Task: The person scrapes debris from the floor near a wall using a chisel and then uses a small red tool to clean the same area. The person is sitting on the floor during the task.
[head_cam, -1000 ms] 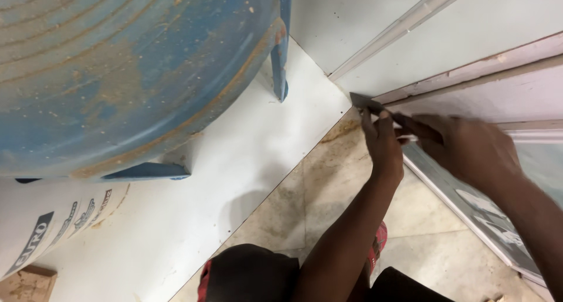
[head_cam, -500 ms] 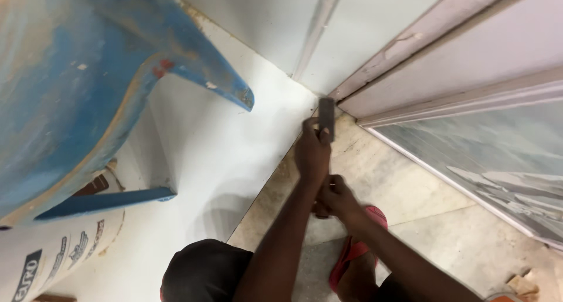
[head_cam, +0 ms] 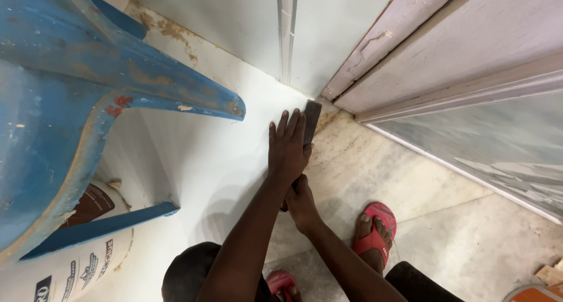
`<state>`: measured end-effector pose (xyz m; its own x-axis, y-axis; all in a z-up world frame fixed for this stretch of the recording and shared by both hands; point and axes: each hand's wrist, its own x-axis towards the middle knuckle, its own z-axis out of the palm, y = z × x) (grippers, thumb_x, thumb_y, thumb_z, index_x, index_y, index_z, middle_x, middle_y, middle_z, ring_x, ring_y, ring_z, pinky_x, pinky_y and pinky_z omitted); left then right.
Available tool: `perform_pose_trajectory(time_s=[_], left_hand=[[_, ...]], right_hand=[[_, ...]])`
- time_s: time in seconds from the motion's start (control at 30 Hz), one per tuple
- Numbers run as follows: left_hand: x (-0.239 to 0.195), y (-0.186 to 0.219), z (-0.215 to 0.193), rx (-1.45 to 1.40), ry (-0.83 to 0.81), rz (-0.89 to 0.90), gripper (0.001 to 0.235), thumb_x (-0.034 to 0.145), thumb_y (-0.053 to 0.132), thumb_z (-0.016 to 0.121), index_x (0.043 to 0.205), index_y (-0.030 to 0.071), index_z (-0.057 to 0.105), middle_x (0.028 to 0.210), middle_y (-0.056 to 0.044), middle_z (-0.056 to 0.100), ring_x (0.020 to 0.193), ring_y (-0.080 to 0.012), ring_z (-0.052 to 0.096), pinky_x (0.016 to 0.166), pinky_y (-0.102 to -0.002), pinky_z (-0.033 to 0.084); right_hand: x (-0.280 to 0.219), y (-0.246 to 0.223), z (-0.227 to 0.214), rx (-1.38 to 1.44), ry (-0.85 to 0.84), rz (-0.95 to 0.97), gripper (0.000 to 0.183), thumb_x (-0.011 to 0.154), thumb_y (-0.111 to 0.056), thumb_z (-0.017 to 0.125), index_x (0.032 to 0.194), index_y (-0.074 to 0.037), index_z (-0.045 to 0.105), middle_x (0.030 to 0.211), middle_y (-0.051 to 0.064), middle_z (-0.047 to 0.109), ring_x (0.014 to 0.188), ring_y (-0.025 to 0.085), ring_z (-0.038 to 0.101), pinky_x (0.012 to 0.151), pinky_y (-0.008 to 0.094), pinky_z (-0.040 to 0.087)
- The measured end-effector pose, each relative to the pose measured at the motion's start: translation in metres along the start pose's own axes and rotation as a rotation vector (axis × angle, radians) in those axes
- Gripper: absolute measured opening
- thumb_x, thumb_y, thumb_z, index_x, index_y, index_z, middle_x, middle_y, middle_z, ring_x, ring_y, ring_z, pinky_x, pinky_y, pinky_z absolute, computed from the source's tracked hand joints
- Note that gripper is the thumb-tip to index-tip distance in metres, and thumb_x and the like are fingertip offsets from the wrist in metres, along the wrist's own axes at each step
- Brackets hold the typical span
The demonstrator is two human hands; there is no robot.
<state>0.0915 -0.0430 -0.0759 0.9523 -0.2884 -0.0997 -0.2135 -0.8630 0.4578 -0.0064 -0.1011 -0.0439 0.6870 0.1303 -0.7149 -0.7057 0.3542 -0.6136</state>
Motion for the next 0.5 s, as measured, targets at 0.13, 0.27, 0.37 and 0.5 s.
perform_pose_trajectory(time_s=[0.13, 0.27, 0.37, 0.5], left_hand=[[0.0065, -0.0053, 0.0021, -0.024, -0.029, -0.014, 0.084, 0.086, 0.029, 0.076, 0.156, 0.006, 0.035, 0.164, -0.013, 0.031, 0.155, -0.0348, 0.021, 0.123, -0.063, 0.015], [0.0009, -0.0069, 0.0053, -0.007, -0.025, 0.010, 0.083, 0.089, 0.031, 0.075, 0.156, 0.007, 0.034, 0.166, -0.012, 0.031, 0.156, -0.0337, 0.021, 0.124, -0.062, 0.014], [0.0045, -0.0085, 0.0032, -0.018, -0.045, 0.003, 0.084, 0.089, 0.033, 0.075, 0.156, 0.006, 0.034, 0.165, -0.012, 0.030, 0.155, -0.0329, 0.020, 0.123, -0.062, 0.013], [0.0059, -0.0100, 0.0038, 0.032, -0.045, 0.019, 0.083, 0.088, 0.034, 0.075, 0.157, 0.008, 0.036, 0.167, -0.009, 0.030, 0.156, -0.0306, 0.022, 0.125, -0.060, 0.013]], right_hand=[[0.0053, -0.0050, 0.0044, -0.105, 0.024, 0.082, 0.030, 0.106, -0.029, 0.050, 0.106, -0.003, 0.034, 0.065, 0.004, 0.046, 0.049, 0.008, 0.036, 0.044, 0.027, 0.033], [0.0039, -0.0019, 0.0045, -0.105, 0.016, 0.059, 0.029, 0.107, -0.028, 0.049, 0.105, -0.002, 0.036, 0.065, 0.004, 0.049, 0.048, 0.007, 0.039, 0.043, 0.027, 0.035], [0.0070, -0.0061, 0.0055, -0.111, -0.016, 0.023, 0.026, 0.106, -0.025, 0.047, 0.105, -0.002, 0.037, 0.064, 0.004, 0.050, 0.046, 0.008, 0.039, 0.042, 0.027, 0.034], [0.0101, -0.0063, 0.0066, -0.050, -0.059, 0.024, 0.024, 0.105, -0.015, 0.050, 0.104, 0.001, 0.033, 0.064, 0.006, 0.049, 0.046, 0.010, 0.040, 0.042, 0.029, 0.034]])
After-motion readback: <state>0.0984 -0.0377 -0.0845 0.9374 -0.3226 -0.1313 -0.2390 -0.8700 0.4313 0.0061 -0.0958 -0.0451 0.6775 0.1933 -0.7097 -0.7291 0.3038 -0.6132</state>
